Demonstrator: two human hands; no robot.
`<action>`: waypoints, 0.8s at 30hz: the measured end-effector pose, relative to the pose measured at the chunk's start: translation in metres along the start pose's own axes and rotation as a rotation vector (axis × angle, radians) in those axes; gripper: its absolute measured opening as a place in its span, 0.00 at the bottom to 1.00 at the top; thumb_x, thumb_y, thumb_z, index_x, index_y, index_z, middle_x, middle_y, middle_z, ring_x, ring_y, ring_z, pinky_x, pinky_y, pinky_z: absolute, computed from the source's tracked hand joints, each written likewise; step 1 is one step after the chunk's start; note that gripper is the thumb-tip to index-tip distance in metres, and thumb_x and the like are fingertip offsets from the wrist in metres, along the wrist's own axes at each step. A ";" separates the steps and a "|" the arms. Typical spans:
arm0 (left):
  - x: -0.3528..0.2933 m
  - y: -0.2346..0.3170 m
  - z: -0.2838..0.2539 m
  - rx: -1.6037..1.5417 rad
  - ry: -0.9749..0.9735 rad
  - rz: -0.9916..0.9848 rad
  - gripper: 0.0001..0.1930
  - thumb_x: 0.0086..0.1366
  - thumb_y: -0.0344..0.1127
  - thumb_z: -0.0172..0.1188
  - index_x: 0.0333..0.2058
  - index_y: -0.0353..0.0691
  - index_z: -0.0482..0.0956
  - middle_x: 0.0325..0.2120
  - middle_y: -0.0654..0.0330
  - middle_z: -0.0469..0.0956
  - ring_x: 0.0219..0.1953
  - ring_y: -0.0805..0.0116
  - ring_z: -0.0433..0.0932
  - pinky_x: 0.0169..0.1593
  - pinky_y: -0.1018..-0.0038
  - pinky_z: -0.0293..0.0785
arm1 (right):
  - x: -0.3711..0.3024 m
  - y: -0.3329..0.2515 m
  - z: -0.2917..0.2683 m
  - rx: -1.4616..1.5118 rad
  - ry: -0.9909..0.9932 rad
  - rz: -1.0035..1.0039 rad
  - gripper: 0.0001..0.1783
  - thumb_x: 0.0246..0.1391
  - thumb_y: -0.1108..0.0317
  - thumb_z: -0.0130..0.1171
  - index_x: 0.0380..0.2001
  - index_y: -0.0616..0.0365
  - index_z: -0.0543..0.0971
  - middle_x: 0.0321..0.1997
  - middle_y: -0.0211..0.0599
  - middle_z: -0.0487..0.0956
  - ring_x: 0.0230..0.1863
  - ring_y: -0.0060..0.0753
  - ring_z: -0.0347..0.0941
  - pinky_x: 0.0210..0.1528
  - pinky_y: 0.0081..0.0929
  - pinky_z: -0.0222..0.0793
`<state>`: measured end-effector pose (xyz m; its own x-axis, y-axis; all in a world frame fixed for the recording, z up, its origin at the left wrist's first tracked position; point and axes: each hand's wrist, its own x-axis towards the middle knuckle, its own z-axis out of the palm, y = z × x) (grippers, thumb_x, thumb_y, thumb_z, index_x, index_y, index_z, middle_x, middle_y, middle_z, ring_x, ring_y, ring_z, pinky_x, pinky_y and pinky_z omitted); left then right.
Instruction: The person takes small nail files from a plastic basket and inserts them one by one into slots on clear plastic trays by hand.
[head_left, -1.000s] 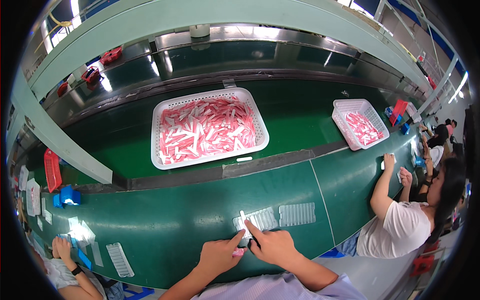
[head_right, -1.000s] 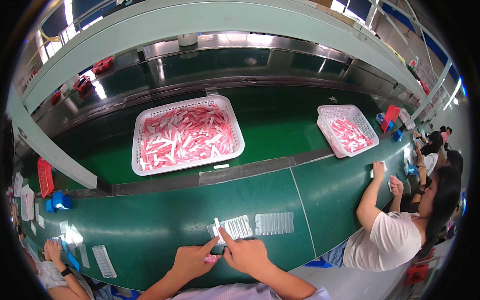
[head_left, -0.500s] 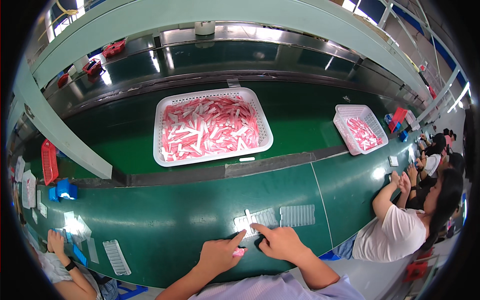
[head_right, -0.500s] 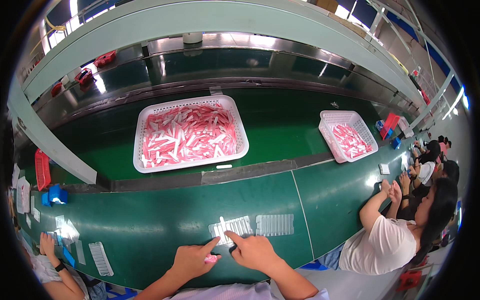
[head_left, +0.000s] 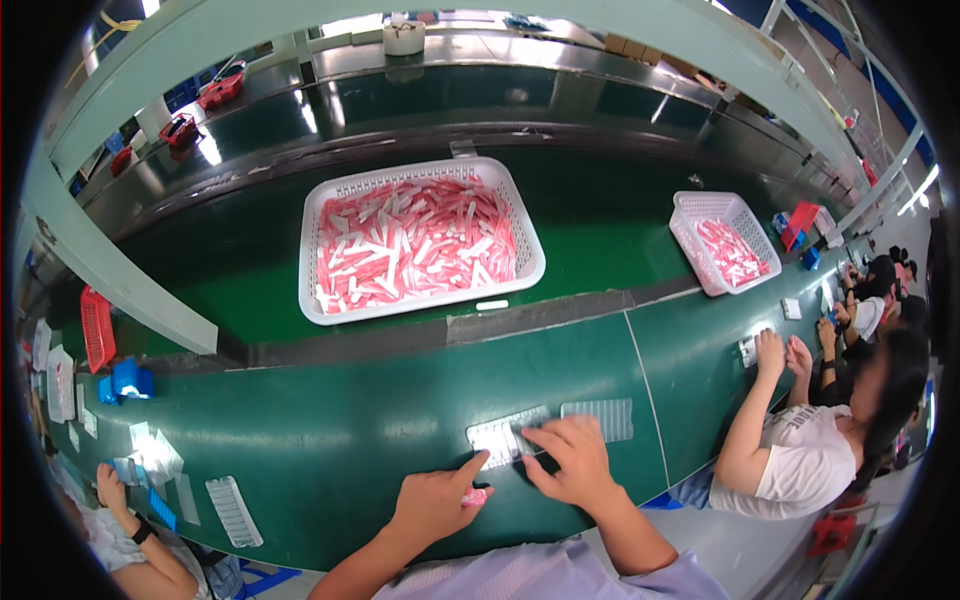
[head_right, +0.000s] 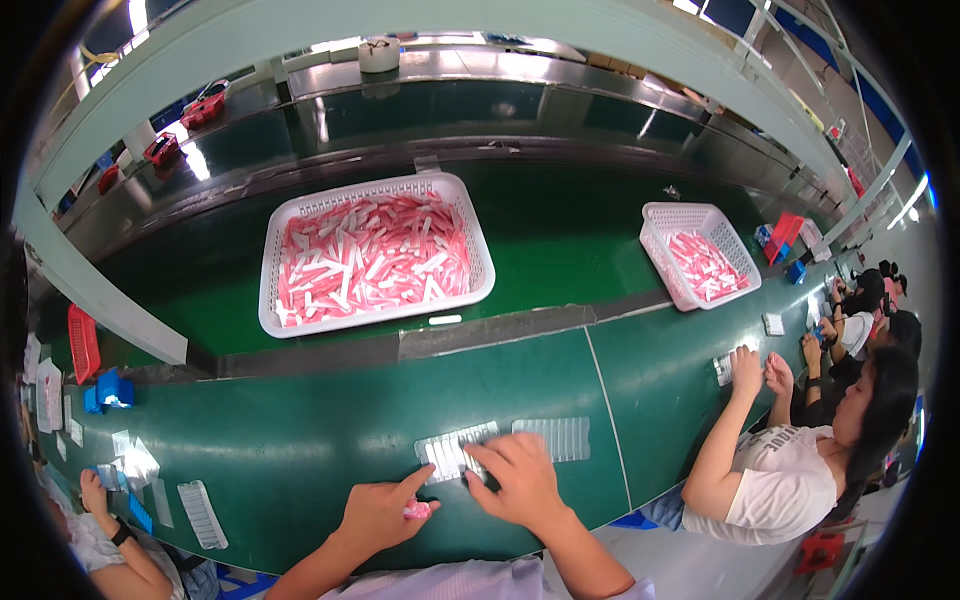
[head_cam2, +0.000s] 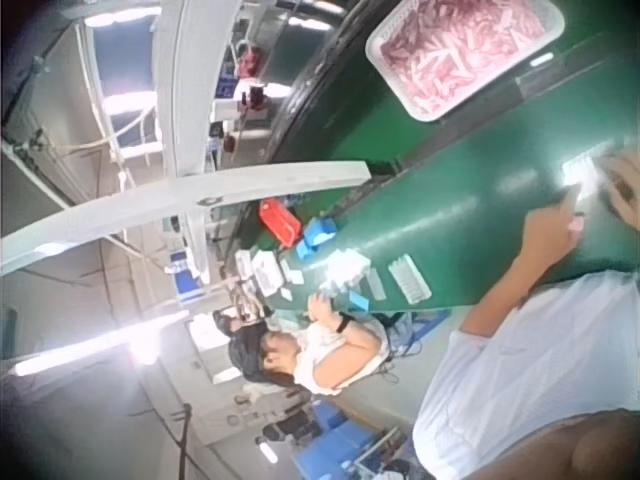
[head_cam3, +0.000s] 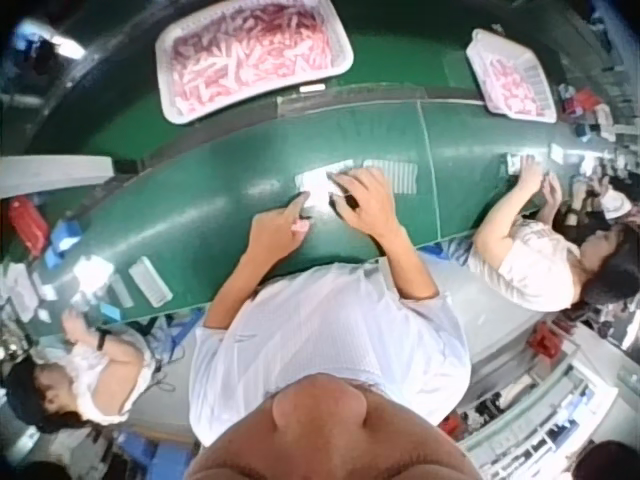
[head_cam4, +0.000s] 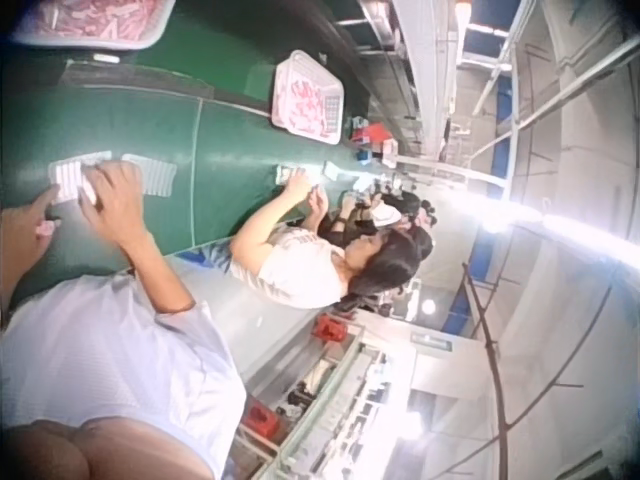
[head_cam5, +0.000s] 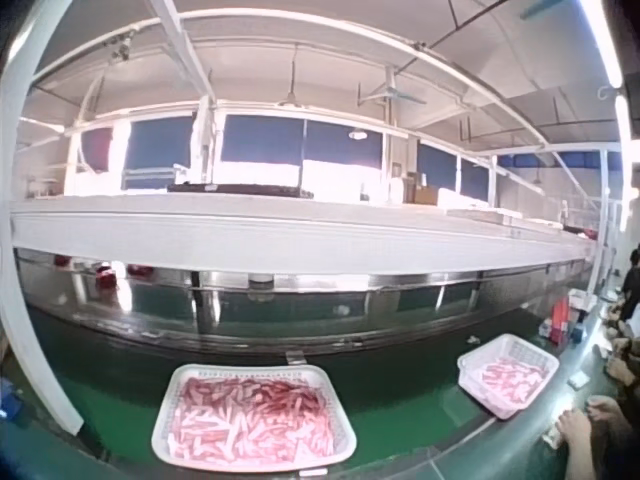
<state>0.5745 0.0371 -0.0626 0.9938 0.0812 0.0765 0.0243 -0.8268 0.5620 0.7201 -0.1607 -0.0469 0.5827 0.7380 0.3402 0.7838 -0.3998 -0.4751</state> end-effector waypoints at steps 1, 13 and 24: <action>0.000 0.001 -0.001 -0.008 0.000 -0.004 0.26 0.60 0.47 0.71 0.56 0.49 0.80 0.21 0.67 0.81 0.22 0.66 0.82 0.25 0.69 0.76 | 0.000 0.002 0.002 0.015 -0.011 0.016 0.25 0.46 0.59 0.73 0.50 0.50 0.84 0.45 0.36 0.82 0.48 0.44 0.77 0.51 0.40 0.65; 0.041 -0.013 -0.017 -0.185 0.099 -0.054 0.16 0.61 0.28 0.69 0.48 0.42 0.84 0.28 0.52 0.82 0.27 0.53 0.80 0.33 0.66 0.76 | -0.004 0.029 0.032 -0.093 0.142 -0.041 0.40 0.38 0.49 0.77 0.57 0.49 0.80 0.64 0.37 0.77 0.68 0.44 0.70 0.66 0.46 0.53; 0.059 -0.009 -0.017 -0.177 0.055 -0.056 0.15 0.62 0.27 0.70 0.48 0.40 0.83 0.22 0.59 0.77 0.21 0.65 0.74 0.27 0.69 0.69 | -0.015 0.027 0.033 -0.052 0.212 0.025 0.37 0.38 0.46 0.76 0.52 0.52 0.81 0.60 0.36 0.80 0.67 0.43 0.72 0.71 0.48 0.42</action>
<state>0.6314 0.0583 -0.0488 0.9838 0.1588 0.0833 0.0551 -0.7096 0.7025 0.7261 -0.1645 -0.0915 0.6295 0.5990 0.4949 0.7757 -0.4479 -0.4446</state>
